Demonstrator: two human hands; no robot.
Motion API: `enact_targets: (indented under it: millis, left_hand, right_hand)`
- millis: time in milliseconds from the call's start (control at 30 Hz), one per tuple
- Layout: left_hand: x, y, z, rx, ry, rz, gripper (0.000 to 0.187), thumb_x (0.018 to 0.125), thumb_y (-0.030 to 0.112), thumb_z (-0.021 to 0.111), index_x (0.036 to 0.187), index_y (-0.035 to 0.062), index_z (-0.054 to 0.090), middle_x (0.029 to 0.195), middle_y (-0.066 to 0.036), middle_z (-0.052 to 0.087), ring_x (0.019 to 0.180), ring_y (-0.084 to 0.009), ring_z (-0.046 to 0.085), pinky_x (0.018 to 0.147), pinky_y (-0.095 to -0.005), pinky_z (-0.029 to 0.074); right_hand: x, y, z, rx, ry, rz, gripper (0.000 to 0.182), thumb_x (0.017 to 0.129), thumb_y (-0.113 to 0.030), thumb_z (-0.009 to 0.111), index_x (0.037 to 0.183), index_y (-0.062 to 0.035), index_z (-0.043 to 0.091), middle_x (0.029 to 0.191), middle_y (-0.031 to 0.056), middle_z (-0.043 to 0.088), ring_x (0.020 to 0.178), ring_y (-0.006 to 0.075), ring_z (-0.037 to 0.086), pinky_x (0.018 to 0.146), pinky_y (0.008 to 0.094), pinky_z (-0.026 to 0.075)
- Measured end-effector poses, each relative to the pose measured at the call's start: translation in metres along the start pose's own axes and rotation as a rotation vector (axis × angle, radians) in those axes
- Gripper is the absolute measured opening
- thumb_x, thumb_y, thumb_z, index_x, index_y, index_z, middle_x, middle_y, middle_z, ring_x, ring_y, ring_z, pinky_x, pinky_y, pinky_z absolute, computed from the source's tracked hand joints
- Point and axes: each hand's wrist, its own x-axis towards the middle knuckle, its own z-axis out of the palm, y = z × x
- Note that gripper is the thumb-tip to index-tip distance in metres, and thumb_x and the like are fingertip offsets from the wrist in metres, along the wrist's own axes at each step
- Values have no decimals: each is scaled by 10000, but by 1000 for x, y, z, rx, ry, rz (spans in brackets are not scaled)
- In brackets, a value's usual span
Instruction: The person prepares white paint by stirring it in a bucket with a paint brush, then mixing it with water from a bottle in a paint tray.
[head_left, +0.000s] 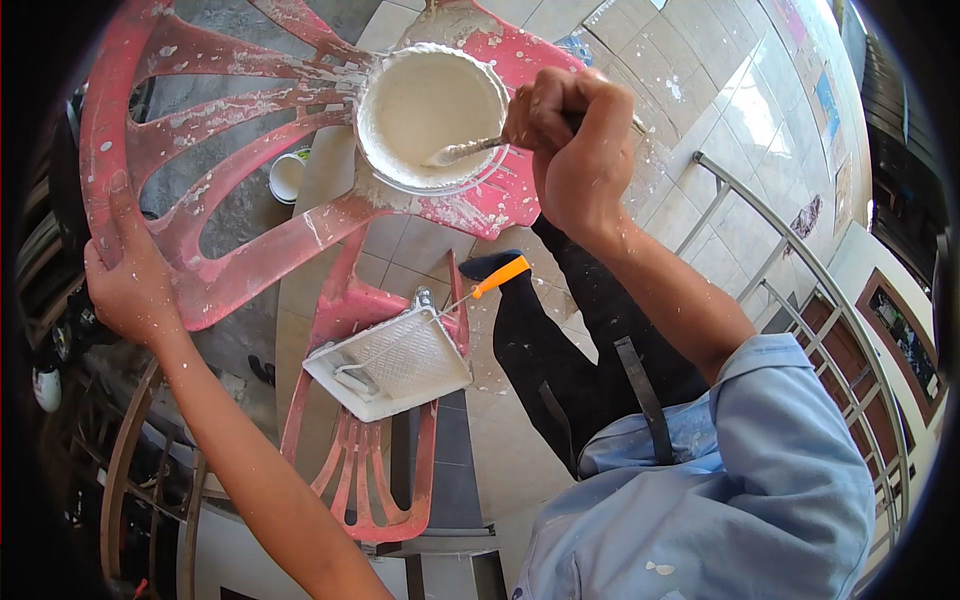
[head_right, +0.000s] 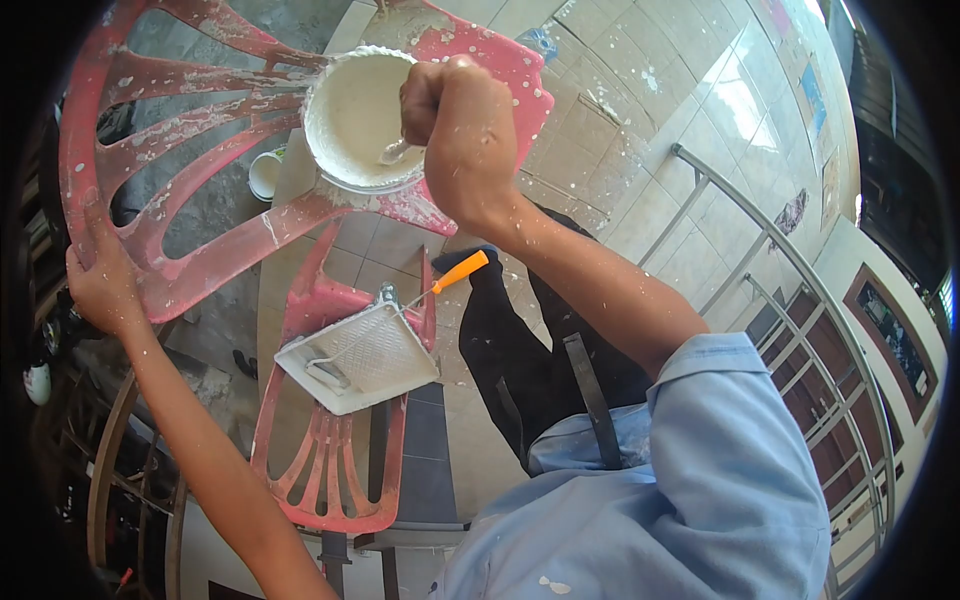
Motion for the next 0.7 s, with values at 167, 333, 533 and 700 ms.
enact_targets:
  millis: [167,333,533,700]
  left_hand:
    - [-3,7,-6,-27,-59,-43,889,664,837,605,1069,51,702,1056,-194,697,1029,-375,644,895,-455,481]
    - [2,-3,0,32,-19,-11,900,663,845,595,1064,47,702,1041,-179,704,1010,-371,650,880,-456,483]
    - [0,-1,-1,-6,-38,-17,909,662,850,589,1059,40,701,1048,-177,703,1004,-367,651,874,-455,486]
    - [5,-6,5,14,4,4,901,666,845,590,1056,41,701,1052,-168,703,1006,-365,650,872,-454,487]
  right_hand:
    - [22,-61,-11,465,80,-4,482,1010,-319,271,577,-107,278,538,24,315,487,154,319,489,312,295]
    - [4,-20,18,80,6,13,426,1016,-221,306,627,-48,329,543,38,363,478,144,367,487,304,335]
    - [17,-66,4,601,105,21,451,967,-355,298,583,-121,264,501,-4,206,469,129,197,474,312,216]
    - [-7,-23,21,217,-148,120,429,992,-297,316,620,-86,278,551,-19,252,489,117,242,493,291,250]
